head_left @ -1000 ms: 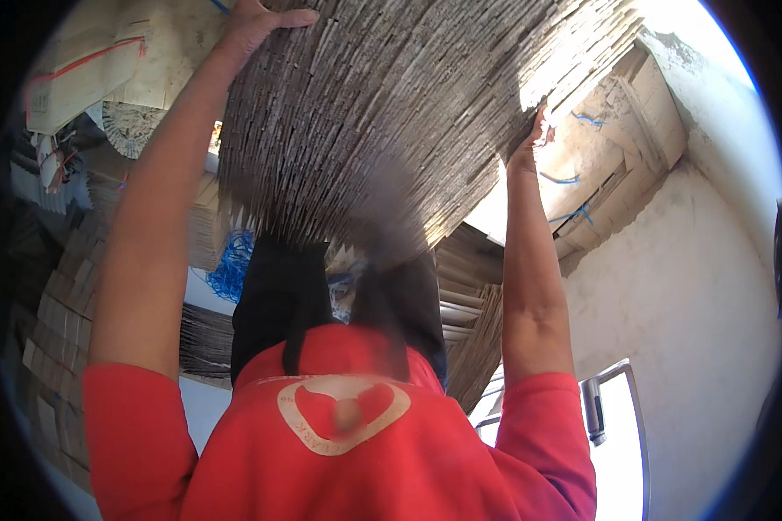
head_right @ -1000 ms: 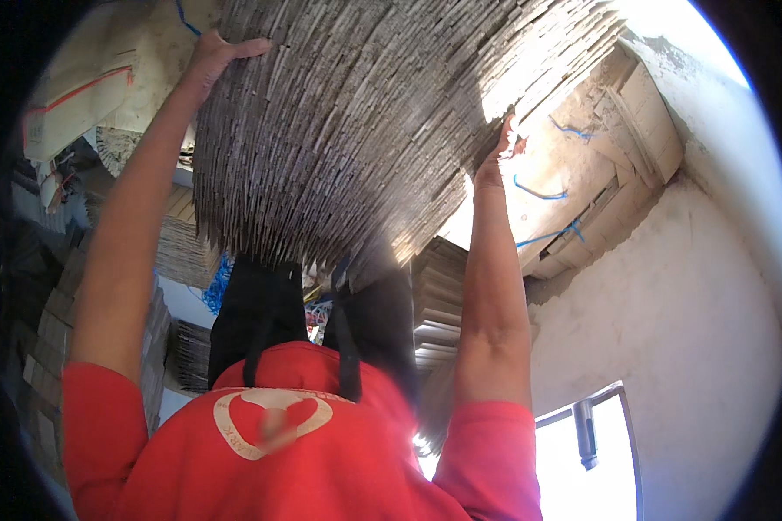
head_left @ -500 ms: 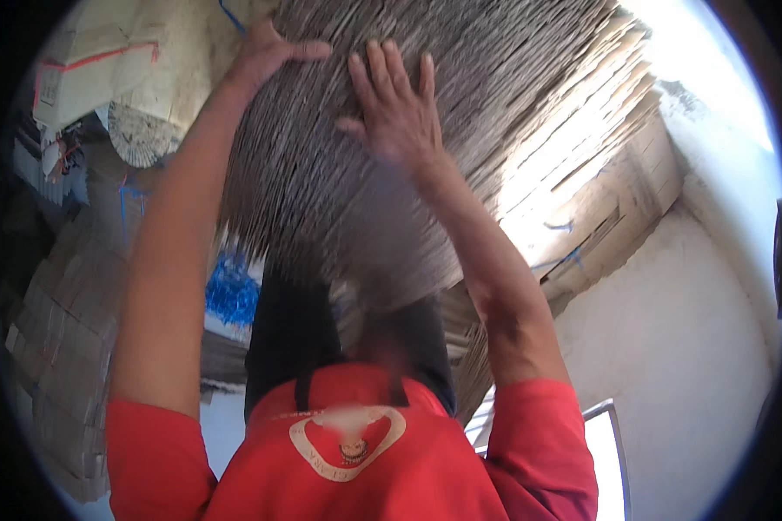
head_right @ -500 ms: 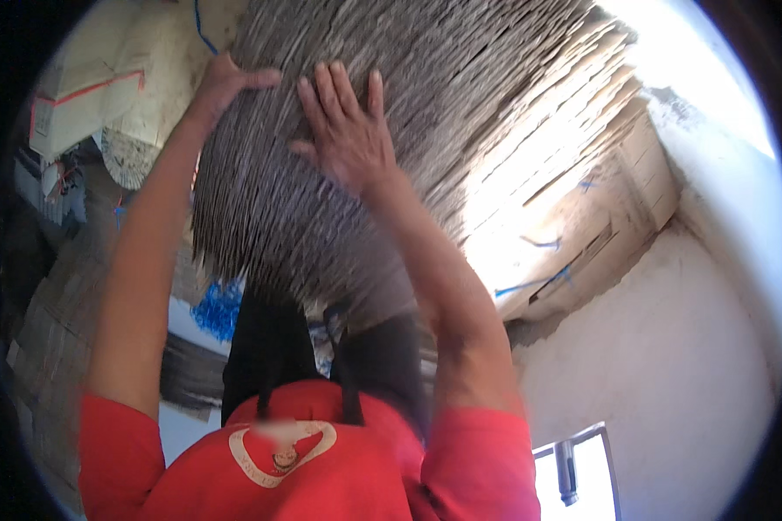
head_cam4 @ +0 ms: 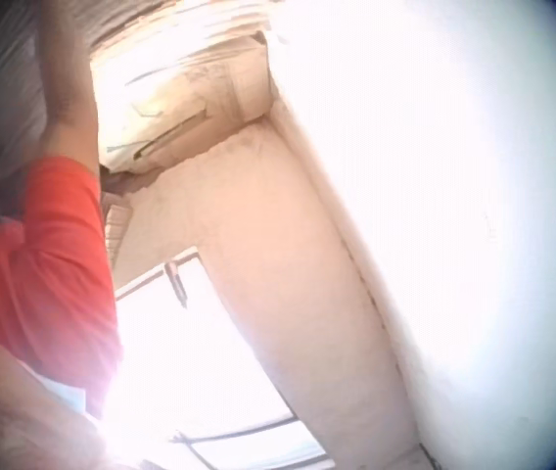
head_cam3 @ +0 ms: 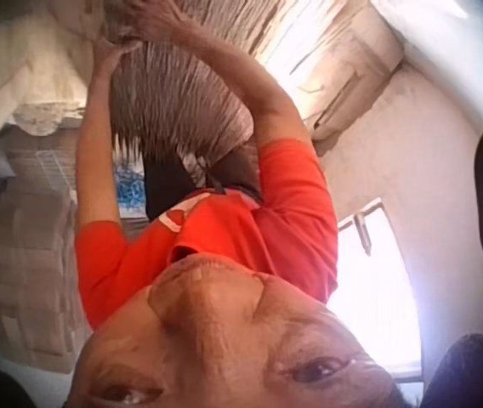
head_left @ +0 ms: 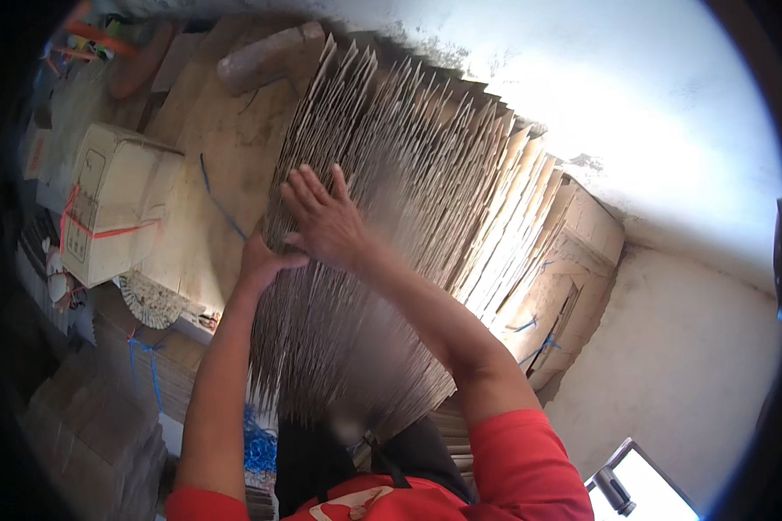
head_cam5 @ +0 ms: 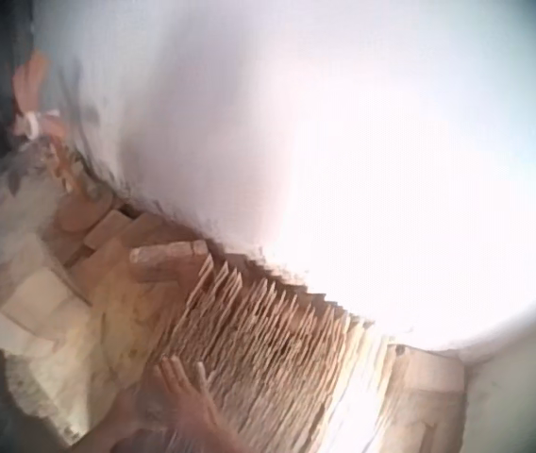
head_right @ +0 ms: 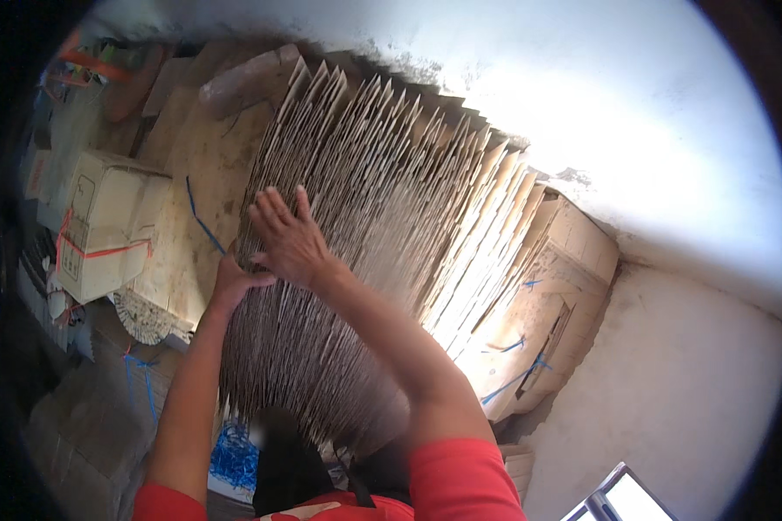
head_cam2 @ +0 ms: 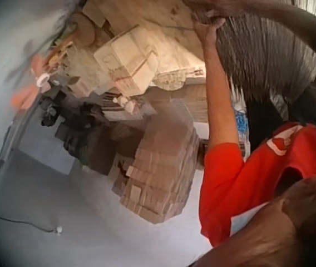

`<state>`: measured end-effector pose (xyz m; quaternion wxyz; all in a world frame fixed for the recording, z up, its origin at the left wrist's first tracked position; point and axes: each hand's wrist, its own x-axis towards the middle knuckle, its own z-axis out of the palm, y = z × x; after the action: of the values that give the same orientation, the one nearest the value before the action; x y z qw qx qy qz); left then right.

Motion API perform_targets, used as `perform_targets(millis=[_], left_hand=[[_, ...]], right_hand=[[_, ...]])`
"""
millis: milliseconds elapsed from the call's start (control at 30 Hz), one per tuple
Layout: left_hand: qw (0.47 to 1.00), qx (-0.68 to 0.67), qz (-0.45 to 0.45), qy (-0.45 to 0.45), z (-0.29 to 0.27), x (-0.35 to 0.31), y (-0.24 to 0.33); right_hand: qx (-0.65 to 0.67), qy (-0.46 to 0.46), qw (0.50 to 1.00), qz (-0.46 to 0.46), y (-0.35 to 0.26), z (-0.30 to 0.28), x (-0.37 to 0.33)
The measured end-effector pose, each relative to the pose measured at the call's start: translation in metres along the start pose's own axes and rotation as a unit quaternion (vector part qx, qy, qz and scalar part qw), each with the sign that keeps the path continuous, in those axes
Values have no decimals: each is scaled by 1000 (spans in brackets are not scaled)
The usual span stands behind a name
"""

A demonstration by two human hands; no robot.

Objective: The person aligns a large stack of flat cardboard sheets on a table, then wraps and ties a blue plastic strap around the bundle to secure it.

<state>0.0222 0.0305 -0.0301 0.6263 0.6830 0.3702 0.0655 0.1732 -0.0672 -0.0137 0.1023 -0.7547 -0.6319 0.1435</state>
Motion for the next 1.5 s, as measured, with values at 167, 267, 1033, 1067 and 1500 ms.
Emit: perform_targets(millis=[167,267,1033,1067,1500], left_hand=[[999,-25,-24,-2,-5,-1,-14],[994,-72,-67,-41,10,-3,3],[993,57,-100,-14,-5,1,-8],[993,56,-104,-13,-4,2,-6],[988,92,-122,-5,-9,1,-17]], right_hand=[[-53,108,991,-50,2,-19,49],[-8,49,999,-3,21,14,43],[-32,-76,994,68,33,23,-221],[-7,-67,996,62,37,20,-216],[-80,156,947,270,82,20,-237]])
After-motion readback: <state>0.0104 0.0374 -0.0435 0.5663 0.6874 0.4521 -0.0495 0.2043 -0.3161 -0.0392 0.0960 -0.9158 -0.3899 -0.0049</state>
